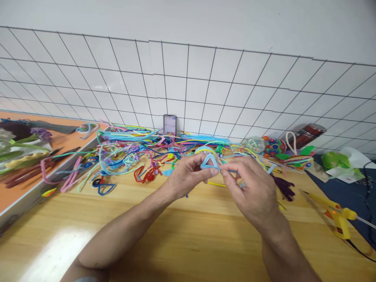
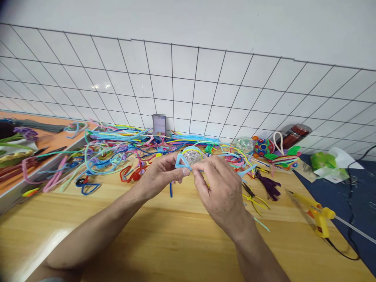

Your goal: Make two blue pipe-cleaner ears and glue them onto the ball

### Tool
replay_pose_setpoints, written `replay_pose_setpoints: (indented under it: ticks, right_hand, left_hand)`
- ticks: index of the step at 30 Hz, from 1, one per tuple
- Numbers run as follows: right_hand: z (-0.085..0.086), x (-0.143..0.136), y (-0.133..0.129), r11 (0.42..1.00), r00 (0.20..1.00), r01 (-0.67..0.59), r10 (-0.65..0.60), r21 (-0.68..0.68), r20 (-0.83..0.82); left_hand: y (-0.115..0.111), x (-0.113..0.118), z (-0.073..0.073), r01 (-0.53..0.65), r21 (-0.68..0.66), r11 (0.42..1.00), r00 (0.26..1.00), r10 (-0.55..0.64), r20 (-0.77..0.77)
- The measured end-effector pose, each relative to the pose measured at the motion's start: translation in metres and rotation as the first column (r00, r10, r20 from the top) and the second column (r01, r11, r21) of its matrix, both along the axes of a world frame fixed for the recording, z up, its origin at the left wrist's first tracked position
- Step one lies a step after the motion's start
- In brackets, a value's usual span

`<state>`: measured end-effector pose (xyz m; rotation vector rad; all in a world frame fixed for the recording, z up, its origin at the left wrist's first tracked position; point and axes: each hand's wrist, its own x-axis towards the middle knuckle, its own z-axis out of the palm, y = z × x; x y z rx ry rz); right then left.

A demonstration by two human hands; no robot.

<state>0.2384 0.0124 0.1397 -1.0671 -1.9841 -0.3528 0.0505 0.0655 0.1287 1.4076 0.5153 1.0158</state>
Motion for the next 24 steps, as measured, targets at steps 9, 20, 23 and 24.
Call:
replay_pose_setpoints:
  ticks: [9, 20, 23, 24]
  right_hand:
    - [-0.0007, 0.0018, 0.0011, 1.0, 1.0, 0.007, -0.007, 0.0, 0.007]
    - [-0.0015, 0.0019, 0.001, 1.0, 1.0, 0.005, -0.006, -0.023, -0.024]
    - [-0.0019, 0.0022, 0.0023, 1.0, 1.0, -0.004, 0.004, -0.029, -0.024]
    - [-0.0018, 0.002, 0.0023, 1.0, 1.0, 0.001, -0.001, -0.021, -0.017]
  left_hand:
    - [0.0022, 0.0023, -0.0062, 0.012, -0.016, 1.0, 1.0, -0.012, -0.017]
    - [0.0011, 0.0009, -0.0074, 0.018, 0.001, 1.0, 1.0, -0.018, -0.011]
    - [0.0007, 0.0007, -0.0085, -0.003, 0.027, 1.0, 1.0, 0.004, -0.02]
    - [0.0005, 0.0006, -0.0084, -0.007, 0.033, 0.999, 1.0, 0.008, -0.017]
